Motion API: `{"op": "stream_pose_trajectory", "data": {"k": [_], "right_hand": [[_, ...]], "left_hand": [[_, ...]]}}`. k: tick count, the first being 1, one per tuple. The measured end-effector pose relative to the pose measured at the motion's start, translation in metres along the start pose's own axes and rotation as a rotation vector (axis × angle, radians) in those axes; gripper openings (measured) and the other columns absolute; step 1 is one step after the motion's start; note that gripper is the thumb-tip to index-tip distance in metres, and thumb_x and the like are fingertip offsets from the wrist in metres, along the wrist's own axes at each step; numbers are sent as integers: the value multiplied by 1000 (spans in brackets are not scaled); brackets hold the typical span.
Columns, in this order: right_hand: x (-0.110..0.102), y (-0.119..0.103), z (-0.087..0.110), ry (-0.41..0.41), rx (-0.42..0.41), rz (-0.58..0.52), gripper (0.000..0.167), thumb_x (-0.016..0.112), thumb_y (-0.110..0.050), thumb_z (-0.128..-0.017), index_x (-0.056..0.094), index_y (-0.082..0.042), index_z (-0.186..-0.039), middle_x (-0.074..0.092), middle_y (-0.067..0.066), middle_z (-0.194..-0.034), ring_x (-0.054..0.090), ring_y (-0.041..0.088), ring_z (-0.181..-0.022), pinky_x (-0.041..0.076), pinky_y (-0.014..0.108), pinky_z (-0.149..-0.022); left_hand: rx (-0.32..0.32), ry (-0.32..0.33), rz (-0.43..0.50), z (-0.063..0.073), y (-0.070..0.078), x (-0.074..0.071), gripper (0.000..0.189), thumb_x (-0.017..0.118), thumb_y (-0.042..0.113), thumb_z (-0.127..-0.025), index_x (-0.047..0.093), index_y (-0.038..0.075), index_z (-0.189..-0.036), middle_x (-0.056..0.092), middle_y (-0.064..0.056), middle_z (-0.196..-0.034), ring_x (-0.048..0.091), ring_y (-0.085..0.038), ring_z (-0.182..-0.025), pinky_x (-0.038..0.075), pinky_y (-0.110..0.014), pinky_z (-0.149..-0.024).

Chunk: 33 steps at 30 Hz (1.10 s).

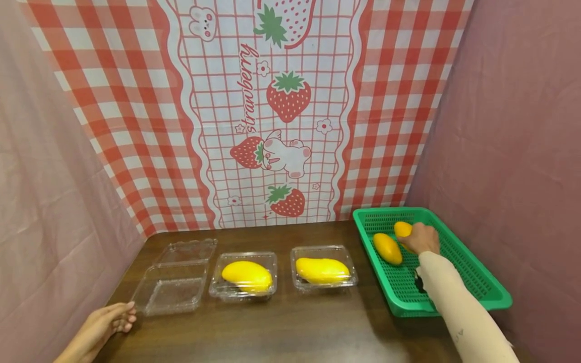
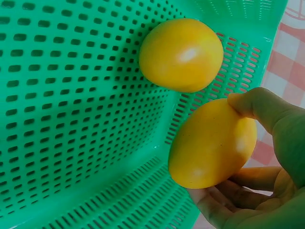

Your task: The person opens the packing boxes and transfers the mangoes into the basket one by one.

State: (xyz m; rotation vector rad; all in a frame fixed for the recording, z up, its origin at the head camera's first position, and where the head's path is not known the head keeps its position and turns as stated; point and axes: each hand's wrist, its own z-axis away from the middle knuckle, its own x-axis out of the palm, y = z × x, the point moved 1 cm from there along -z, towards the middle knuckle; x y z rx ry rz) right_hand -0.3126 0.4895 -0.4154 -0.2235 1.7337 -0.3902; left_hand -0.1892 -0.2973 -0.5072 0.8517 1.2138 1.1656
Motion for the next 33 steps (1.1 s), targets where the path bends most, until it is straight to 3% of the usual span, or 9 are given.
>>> {"op": "stream_pose_trajectory", "data": {"k": [12, 22, 33], "right_hand": [[5, 5, -5, -41, 7, 23, 39, 76, -28, -90, 51, -3, -73, 37, 6, -66, 43, 27, -64, 45, 41, -60], [12, 15, -7, -26, -36, 53, 38, 74, -26, -89, 52, -3, -68, 49, 11, -65, 47, 29, -64, 44, 42, -59], [15, 18, -5, -59, 12, 14, 40, 75, -28, -89, 48, -7, -67, 43, 8, -66, 45, 27, -65, 44, 40, -58]], "left_hand": [[-26, 0, -11, 1, -1, -2, 40, 57, 30, -106, 64, -9, -112, 67, -10, -94, 66, -23, -83, 57, -31, -78], [-5, 4, 15, -1, -1, 0, 38, 58, 27, -106, 64, -10, -110, 67, -10, -92, 66, -21, -80, 58, -31, -75], [-9, -15, 18, -1, -4, -3, 38, 58, 27, -106, 65, -10, -110, 66, -10, -92, 65, -22, -81, 58, -31, -77]]}}
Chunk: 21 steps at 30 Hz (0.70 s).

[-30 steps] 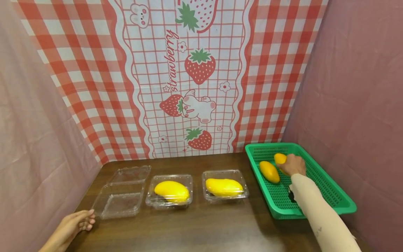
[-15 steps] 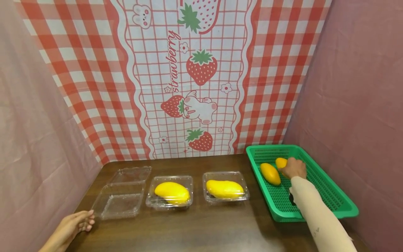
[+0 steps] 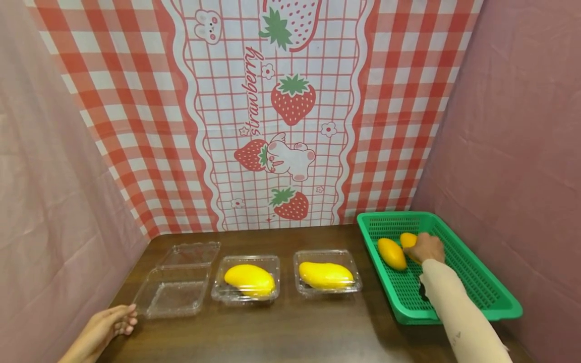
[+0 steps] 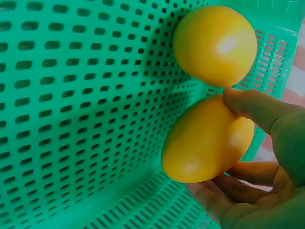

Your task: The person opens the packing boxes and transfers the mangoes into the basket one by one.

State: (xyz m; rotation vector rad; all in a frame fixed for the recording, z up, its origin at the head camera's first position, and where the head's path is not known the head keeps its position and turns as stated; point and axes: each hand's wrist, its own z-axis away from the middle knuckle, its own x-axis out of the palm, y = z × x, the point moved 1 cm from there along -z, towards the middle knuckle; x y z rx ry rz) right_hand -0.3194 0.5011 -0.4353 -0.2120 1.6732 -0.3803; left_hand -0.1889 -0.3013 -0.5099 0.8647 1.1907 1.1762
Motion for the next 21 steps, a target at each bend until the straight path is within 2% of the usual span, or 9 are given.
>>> {"op": "stream_pose_trajectory", "data": {"k": [6, 14, 21], "right_hand": [[3, 8, 2, -31, 47, -18, 38, 73, -28, -90, 51, 0, -75, 45, 12, -69, 47, 30, -67, 44, 40, -58], [10, 12, -2, -62, 51, -36, 39, 73, -31, -89, 54, 1, -76, 44, 11, -69, 47, 30, -66, 44, 39, -58], [10, 14, -8, -82, 56, -23, 42, 73, -31, -88, 55, 7, -83, 50, 16, -74, 50, 34, -71, 46, 42, -60]], "left_hand": [[-9, 8, -2, 0, 1, 1, 39, 58, 29, -106, 65, -9, -110, 66, -10, -93, 65, -22, -81, 58, -32, -77], [-6, 16, 17, 1, 1, 2, 37, 58, 26, -106, 65, -10, -110, 66, -10, -92, 65, -22, -80, 58, -31, -76], [-10, 24, 21, 1, 1, 1, 37, 58, 26, -106, 65, -10, -110, 66, -10, -92, 65, -22, -81, 58, -32, -76]]}}
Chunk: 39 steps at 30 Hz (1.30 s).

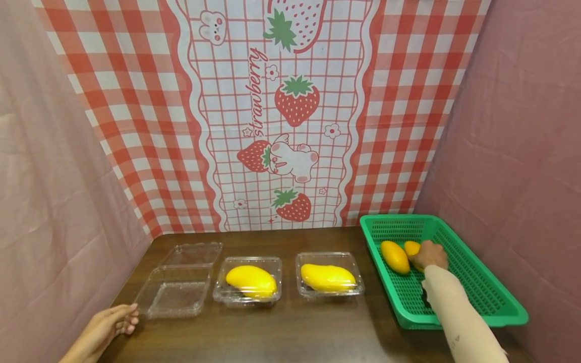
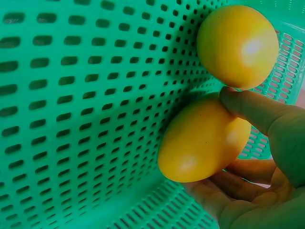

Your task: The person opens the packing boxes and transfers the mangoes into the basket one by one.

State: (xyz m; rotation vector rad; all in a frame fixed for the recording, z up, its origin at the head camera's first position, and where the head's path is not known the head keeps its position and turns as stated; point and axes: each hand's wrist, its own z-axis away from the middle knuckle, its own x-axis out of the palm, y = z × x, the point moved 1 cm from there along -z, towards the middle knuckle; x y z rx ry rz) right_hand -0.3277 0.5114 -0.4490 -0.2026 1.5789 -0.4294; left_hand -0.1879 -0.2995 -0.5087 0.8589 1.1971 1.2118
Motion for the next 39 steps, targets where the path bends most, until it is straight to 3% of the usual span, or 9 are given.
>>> {"op": "stream_pose_trajectory", "data": {"k": [6, 16, 35, 39], "right_hand": [[-4, 0, 2, -28, 1, 20, 43, 69, -32, -92, 56, 9, -85, 52, 18, -76, 51, 36, -73, 48, 44, -61], [-20, -13, 10, 13, -76, 43, 45, 61, -29, -101, 42, -13, -64, 39, 3, -62, 44, 22, -58, 42, 34, -54], [-28, -85, 30, 106, -167, 4, 43, 59, -26, -102, 44, -11, -65, 35, 2, -60, 39, 19, -52, 39, 34, -51], [-27, -101, 34, 107, -186, -6, 36, 59, -26, -102, 58, -3, -74, 45, 5, -64, 44, 21, -56, 40, 35, -55]], "left_hand": [[-2, -5, -1, 0, -1, 1, 38, 57, 28, -106, 64, -10, -111, 66, -10, -94, 65, -22, -82, 58, -31, -77], [-9, 5, 2, -3, -1, 1, 46, 53, 37, -108, 64, -8, -111, 65, -9, -97, 64, -23, -86, 57, -32, -79], [24, -23, 60, -3, 6, -9, 42, 52, 34, -109, 63, -7, -108, 65, -8, -98, 65, -21, -87, 58, -32, -82], [24, -33, 50, -2, 6, -11, 43, 51, 35, -109, 63, -6, -109, 65, -8, -99, 65, -21, -89, 57, -32, -83]]}}
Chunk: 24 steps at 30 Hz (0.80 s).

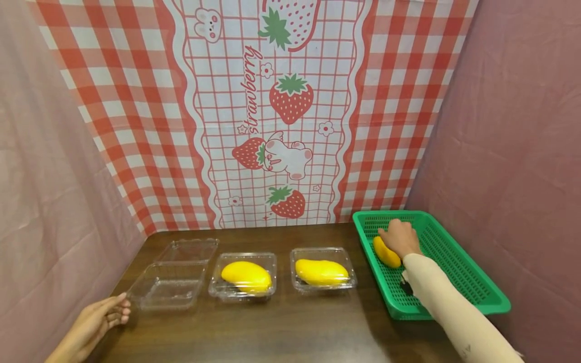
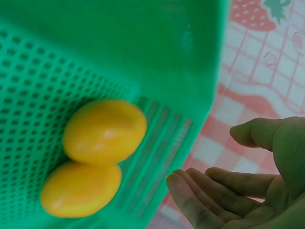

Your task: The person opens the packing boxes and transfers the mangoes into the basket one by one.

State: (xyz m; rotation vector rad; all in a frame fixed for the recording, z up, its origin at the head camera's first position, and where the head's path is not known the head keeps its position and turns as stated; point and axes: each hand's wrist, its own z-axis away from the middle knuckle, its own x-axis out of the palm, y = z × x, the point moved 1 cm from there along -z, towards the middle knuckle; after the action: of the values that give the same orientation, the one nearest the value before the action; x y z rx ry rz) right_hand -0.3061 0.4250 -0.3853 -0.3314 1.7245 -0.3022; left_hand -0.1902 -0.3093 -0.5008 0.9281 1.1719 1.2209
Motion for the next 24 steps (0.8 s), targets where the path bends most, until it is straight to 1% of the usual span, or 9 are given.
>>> {"op": "stream_pose_trajectory", "data": {"k": [2, 4, 7, 9, 12, 16, 19, 22, 24], "right_hand": [[1, -6, 0, -1, -7, -9, 36, 58, -27, -102, 63, 2, -82, 50, 8, -66, 44, 21, -54, 40, 35, -54], [2, -12, -1, 2, -16, -23, 37, 58, -26, -103, 68, 10, -97, 58, 15, -72, 45, 20, -52, 41, 34, -54], [4, -23, -2, -5, -28, -37, 47, 58, -26, -103, 64, 18, -119, 66, 26, -88, 48, 20, -52, 45, 36, -57], [6, -31, -2, -3, -43, -29, 51, 58, -25, -104, 58, 20, -127, 68, 30, -99, 51, 21, -56, 47, 38, -61], [11, -43, -2, 10, -67, -6, 50, 59, -24, -103, 59, 19, -128, 69, 27, -89, 48, 20, -52, 46, 38, -59], [19, -62, 1, 59, -120, 20, 45, 63, -22, -102, 62, 17, -125, 70, 25, -86, 47, 19, -49, 44, 36, -55], [23, -77, 3, 82, -160, 28, 43, 65, -22, -101, 65, 15, -122, 72, 28, -102, 61, 25, -64, 53, 42, -63], [28, -90, 5, 94, -199, 19, 40, 67, -21, -100, 67, 13, -121, 72, 27, -106, 69, 35, -81, 57, 52, -73], [32, -98, 7, 113, -233, 2, 38, 68, -21, -99, 69, 11, -119, 72, 25, -107, 70, 38, -90, 57, 55, -79]], "left_hand": [[-3, -11, -7, 1, 0, 0, 43, 51, 36, -109, 63, -6, -110, 65, -7, -99, 65, -22, -90, 57, -32, -84], [-3, -12, -10, 2, 1, 0, 44, 51, 37, -109, 63, -6, -110, 65, -7, -99, 65, -22, -90, 57, -32, -85], [-4, -7, -5, 3, 1, 1, 44, 52, 37, -109, 63, -6, -110, 65, -6, -99, 65, -21, -89, 57, -31, -84], [-9, 11, 4, 4, 1, 2, 44, 53, 37, -108, 63, -6, -110, 66, -7, -98, 65, -20, -88, 57, -31, -83], [-12, 10, 5, 4, 1, 4, 45, 53, 37, -108, 63, -7, -110, 65, -8, -98, 65, -21, -88, 57, -32, -83], [-12, -22, -12, 5, 1, 10, 45, 51, 37, -109, 62, -7, -110, 64, -8, -99, 64, -22, -91, 57, -33, -85], [-8, -34, -14, 4, 1, 16, 44, 51, 36, -109, 62, -7, -109, 64, -9, -99, 63, -23, -91, 57, -33, -85], [6, -67, -23, 3, 1, 21, 44, 51, 36, -109, 62, -7, -109, 64, -9, -98, 63, -23, -91, 57, -34, -85], [19, -102, -36, 2, 2, 25, 45, 51, 36, -109, 62, -8, -110, 63, -10, -99, 63, -24, -91, 57, -33, -86]]}}
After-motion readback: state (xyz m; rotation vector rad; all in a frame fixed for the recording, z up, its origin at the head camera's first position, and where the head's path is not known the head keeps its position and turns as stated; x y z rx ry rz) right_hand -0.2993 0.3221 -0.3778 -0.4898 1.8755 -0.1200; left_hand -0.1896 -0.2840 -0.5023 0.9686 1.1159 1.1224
